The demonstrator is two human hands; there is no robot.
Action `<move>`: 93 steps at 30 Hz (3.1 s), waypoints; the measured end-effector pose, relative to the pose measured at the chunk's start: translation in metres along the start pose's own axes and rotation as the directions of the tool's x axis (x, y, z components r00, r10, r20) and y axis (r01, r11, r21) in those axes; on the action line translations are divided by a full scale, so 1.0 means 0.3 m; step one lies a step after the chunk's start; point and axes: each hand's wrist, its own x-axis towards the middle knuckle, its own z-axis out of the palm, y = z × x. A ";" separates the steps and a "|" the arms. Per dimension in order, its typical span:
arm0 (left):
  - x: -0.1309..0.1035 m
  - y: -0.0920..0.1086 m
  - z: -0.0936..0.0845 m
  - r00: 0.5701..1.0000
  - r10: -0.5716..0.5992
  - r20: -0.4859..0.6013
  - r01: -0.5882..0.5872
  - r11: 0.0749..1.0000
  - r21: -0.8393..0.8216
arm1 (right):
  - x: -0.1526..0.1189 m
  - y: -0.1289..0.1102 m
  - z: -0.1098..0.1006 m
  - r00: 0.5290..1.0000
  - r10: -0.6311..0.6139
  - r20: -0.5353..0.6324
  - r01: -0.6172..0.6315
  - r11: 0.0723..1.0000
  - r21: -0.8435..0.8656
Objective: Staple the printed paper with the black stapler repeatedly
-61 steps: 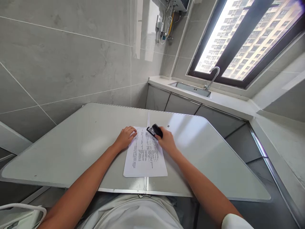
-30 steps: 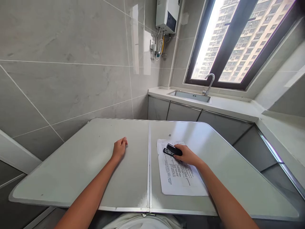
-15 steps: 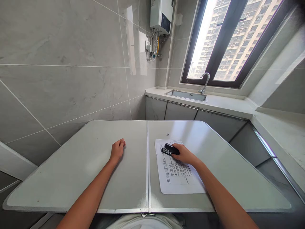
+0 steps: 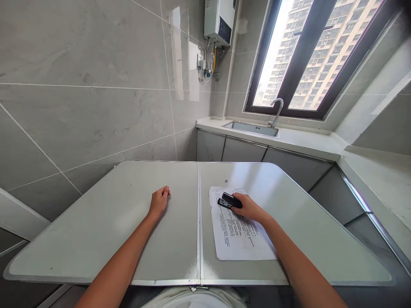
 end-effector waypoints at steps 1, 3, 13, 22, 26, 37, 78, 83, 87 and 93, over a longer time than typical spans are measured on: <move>0.000 0.000 0.000 1.000 0.000 0.000 0.000 1.000 -0.002 | 0.000 0.000 -0.001 1.000 0.001 0.006 -0.001 1.000 0.000; 0.000 -0.001 0.001 1.000 0.003 0.001 -0.003 1.000 -0.006 | 0.000 0.001 -0.003 1.000 0.000 0.016 0.000 1.000 0.000; 0.003 -0.001 0.002 1.000 0.022 0.021 -0.022 1.000 0.001 | 0.000 0.004 -0.006 1.000 -0.015 0.019 0.015 1.000 0.006; 0.001 -0.010 0.002 0.998 0.049 0.036 -0.049 0.999 0.003 | 0.004 0.004 0.000 1.000 -0.015 0.012 0.015 1.000 -0.002; 0.003 -0.018 0.003 0.997 0.071 0.034 -0.072 0.997 0.026 | -0.004 0.012 -0.020 0.998 -0.030 0.057 0.027 0.999 0.046; 0.005 -0.017 0.004 0.998 0.055 0.042 -0.056 0.998 0.023 | 0.130 0.162 0.028 0.946 0.029 -0.323 0.023 0.987 0.156; 0.143 -0.167 -0.181 0.999 -0.007 -0.041 0.003 0.997 -0.077 | 0.487 -0.372 0.497 0.918 -0.333 0.215 0.382 0.888 -0.255; 0.177 -0.249 -0.211 0.996 0.038 0.081 -0.036 0.999 -0.025 | 0.555 -0.520 0.602 0.936 -0.320 0.147 0.349 0.900 -0.262; 0.160 -0.249 -0.185 0.963 0.197 0.183 -0.229 0.957 0.179 | 0.576 -0.567 0.621 0.938 -0.342 0.062 0.347 0.910 -0.227; 0.132 -0.238 -0.163 0.967 0.173 0.186 -0.239 0.870 0.432 | 0.523 -0.324 0.404 0.965 -0.071 -0.254 0.015 0.976 -0.218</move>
